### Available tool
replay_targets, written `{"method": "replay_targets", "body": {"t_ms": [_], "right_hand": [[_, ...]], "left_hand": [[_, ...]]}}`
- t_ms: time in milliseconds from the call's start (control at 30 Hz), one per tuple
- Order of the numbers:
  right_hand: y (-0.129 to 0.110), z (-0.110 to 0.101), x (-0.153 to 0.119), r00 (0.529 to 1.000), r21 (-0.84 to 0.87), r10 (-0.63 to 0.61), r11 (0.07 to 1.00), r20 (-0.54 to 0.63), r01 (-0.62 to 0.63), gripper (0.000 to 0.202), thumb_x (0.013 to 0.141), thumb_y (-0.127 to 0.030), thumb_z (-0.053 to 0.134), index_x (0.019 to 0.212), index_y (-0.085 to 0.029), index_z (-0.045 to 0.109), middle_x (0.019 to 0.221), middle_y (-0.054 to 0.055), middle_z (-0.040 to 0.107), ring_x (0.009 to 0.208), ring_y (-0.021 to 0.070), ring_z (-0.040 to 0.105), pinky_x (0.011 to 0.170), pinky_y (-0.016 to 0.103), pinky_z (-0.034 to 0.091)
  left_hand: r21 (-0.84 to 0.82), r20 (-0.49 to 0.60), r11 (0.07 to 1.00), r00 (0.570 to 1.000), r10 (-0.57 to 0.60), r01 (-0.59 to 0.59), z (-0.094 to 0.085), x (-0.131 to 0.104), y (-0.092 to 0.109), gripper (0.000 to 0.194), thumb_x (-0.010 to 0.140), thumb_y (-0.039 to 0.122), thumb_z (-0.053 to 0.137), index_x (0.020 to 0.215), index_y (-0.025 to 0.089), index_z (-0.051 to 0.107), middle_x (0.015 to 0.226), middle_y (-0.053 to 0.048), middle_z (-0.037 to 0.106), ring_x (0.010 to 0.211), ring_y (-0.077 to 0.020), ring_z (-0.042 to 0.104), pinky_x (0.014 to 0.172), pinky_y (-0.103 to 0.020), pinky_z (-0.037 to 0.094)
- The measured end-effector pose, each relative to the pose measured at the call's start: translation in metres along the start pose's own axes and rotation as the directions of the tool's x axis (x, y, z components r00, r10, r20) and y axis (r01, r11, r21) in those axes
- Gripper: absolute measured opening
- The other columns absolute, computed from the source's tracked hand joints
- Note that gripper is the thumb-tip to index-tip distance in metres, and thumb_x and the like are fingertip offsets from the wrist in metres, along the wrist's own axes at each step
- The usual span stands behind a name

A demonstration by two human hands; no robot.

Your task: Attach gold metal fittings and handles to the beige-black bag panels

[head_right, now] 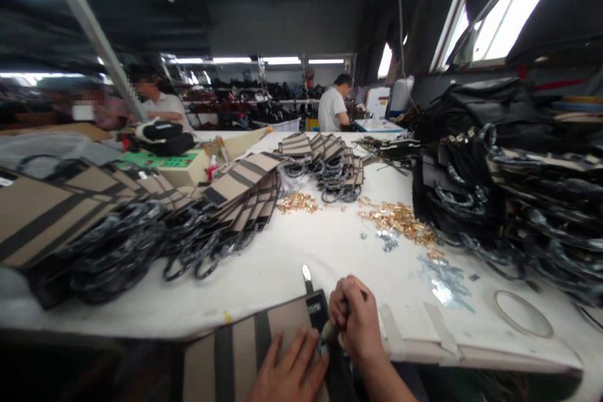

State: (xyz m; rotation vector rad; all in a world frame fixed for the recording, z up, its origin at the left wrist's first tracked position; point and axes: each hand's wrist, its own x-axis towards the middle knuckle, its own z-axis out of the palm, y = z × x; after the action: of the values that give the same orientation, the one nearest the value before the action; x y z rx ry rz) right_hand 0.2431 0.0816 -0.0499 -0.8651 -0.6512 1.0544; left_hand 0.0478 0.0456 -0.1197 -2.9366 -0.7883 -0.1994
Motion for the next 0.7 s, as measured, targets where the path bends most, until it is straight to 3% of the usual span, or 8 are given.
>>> {"method": "replay_targets", "body": {"t_ms": [67, 167, 433, 567, 633, 700], "right_hand": [[-0.009, 0.003, -0.006, 1.000, -0.022, 0.001, 1.000, 0.029, 0.000, 0.049, 0.088, -0.049, 0.074, 0.060, -0.024, 0.042, 0.051, -0.007, 0.034, 0.038, 0.0105, 0.030, 0.040, 0.028, 0.027], [-0.012, 0.003, -0.012, 0.992, -0.083, -0.018, 0.996, 0.122, 0.028, 0.043, 0.094, -0.039, 0.073, 0.064, -0.023, 0.046, 0.054, -0.007, 0.042, 0.043, 0.0102, 0.038, 0.045, 0.026, 0.034], [-0.013, 0.003, -0.024, 0.958, -0.285, -0.032, 0.952, 0.283, 0.116, 0.041, 0.100, -0.035, 0.068, 0.066, -0.023, 0.049, 0.054, -0.005, 0.047, 0.049, 0.0131, 0.044, 0.050, 0.028, 0.037], [-0.021, 0.009, -0.025, 0.954, -0.249, -0.097, 0.953, 0.283, 0.170, 0.040, 0.102, -0.033, 0.065, 0.067, -0.024, 0.048, 0.054, -0.006, 0.045, 0.048, 0.0132, 0.044, 0.050, 0.029, 0.038], [-0.024, 0.015, -0.028, 0.933, -0.320, -0.094, 0.923, 0.347, 0.212, 0.040, 0.103, -0.031, 0.063, 0.066, -0.023, 0.049, 0.056, -0.005, 0.047, 0.050, 0.0133, 0.046, 0.053, 0.029, 0.039], [-0.025, 0.020, -0.033, 0.884, -0.450, -0.078, 0.838, 0.462, 0.309, 0.040, 0.103, -0.028, 0.061, 0.065, -0.022, 0.051, 0.059, -0.004, 0.050, 0.054, 0.0129, 0.048, 0.055, 0.029, 0.038]], "left_hand": [[-0.173, 0.115, 0.980, 0.990, -0.078, 0.097, -0.043, 0.004, 0.006, 0.090, 0.086, 0.052, 0.074, 0.163, 0.023, 0.037, 0.171, -0.018, 0.032, 0.156, -0.0392, 0.035, 0.124, -0.067, 0.034], [-0.305, 0.225, 0.940, 0.971, -0.084, 0.152, -0.074, 0.012, 0.009, 0.098, 0.083, 0.052, 0.077, 0.164, 0.019, 0.033, 0.174, -0.019, 0.024, 0.162, -0.0371, 0.019, 0.130, -0.069, 0.012], [-0.368, 0.181, 0.914, 0.977, -0.112, 0.173, -0.067, 0.006, 0.016, 0.096, 0.079, 0.043, 0.081, 0.161, 0.019, 0.036, 0.172, -0.022, 0.027, 0.161, -0.0362, 0.020, 0.130, -0.067, 0.008], [-0.394, 0.162, 0.900, 0.978, -0.130, 0.185, -0.066, 0.005, 0.015, 0.097, 0.077, 0.042, 0.083, 0.160, 0.021, 0.038, 0.172, -0.025, 0.025, 0.162, -0.0370, 0.018, 0.130, -0.065, 0.005], [-0.410, 0.168, 0.892, 0.977, -0.132, 0.191, -0.064, 0.006, 0.014, 0.097, 0.076, 0.041, 0.084, 0.159, 0.021, 0.039, 0.172, -0.025, 0.024, 0.162, -0.0379, 0.017, 0.130, -0.065, 0.004], [-0.428, 0.178, 0.881, 0.975, -0.135, 0.200, -0.061, 0.007, 0.014, 0.099, 0.074, 0.040, 0.084, 0.159, 0.020, 0.038, 0.173, -0.025, 0.023, 0.162, -0.0384, 0.017, 0.130, -0.065, 0.003]]}}
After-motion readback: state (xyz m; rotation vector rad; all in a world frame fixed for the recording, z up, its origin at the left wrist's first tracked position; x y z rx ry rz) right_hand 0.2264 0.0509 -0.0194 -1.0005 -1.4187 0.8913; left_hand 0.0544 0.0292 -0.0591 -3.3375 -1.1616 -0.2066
